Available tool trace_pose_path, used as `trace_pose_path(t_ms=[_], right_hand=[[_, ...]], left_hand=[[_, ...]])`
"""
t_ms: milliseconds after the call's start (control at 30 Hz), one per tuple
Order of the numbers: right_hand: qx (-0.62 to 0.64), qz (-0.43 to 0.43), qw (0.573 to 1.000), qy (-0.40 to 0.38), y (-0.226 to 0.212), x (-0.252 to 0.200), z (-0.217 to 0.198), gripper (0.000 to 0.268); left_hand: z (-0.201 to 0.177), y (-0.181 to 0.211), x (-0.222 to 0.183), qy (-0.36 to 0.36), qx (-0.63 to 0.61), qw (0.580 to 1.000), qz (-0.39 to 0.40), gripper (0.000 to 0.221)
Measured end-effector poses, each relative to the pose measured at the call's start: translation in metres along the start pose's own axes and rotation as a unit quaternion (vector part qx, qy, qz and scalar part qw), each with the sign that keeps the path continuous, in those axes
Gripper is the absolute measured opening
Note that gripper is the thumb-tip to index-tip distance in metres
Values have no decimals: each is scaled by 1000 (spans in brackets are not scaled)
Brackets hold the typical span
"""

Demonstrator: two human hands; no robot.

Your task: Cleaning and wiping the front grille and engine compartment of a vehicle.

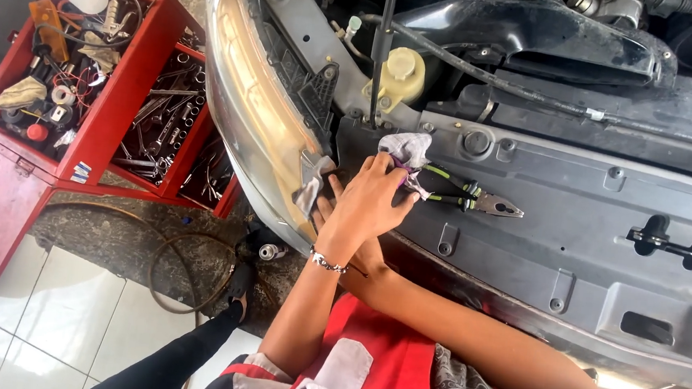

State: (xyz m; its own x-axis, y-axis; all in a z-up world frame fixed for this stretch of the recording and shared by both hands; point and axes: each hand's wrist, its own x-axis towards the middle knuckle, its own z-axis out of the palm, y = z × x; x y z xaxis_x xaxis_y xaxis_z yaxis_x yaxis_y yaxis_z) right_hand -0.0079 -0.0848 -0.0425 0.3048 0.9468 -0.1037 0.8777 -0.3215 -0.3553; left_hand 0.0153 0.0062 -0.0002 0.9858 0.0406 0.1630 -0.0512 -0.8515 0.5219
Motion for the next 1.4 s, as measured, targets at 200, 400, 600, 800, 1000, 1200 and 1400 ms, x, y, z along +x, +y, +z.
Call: trace_pose_path(t_ms=[200,400,600,800,1000,1200,1400], right_hand=[[-2,7,1000,-4,-15,8,5,73],[-10,48,999,5,-17,-10,7,65],[-59,59,988,131,1,-76,-25,51],[-17,46,976,214,14,-136,-38,39],[17,171,938,302,16,-166,-45,34],[1,295,888,354,19,-176,-51,29],[-48,400,844,354,33,-198,-46,32]], left_hand=[[-12,-16,-1,-19,-52,998,2,33],[-12,-9,-4,36,-100,993,49,29],[-15,-10,3,16,-76,996,49,31],[-22,-16,5,-18,-115,993,35,30],[-13,-2,5,-26,-86,995,41,42],[22,22,7,-8,-96,992,78,38],[42,50,6,-19,-153,981,115,31]])
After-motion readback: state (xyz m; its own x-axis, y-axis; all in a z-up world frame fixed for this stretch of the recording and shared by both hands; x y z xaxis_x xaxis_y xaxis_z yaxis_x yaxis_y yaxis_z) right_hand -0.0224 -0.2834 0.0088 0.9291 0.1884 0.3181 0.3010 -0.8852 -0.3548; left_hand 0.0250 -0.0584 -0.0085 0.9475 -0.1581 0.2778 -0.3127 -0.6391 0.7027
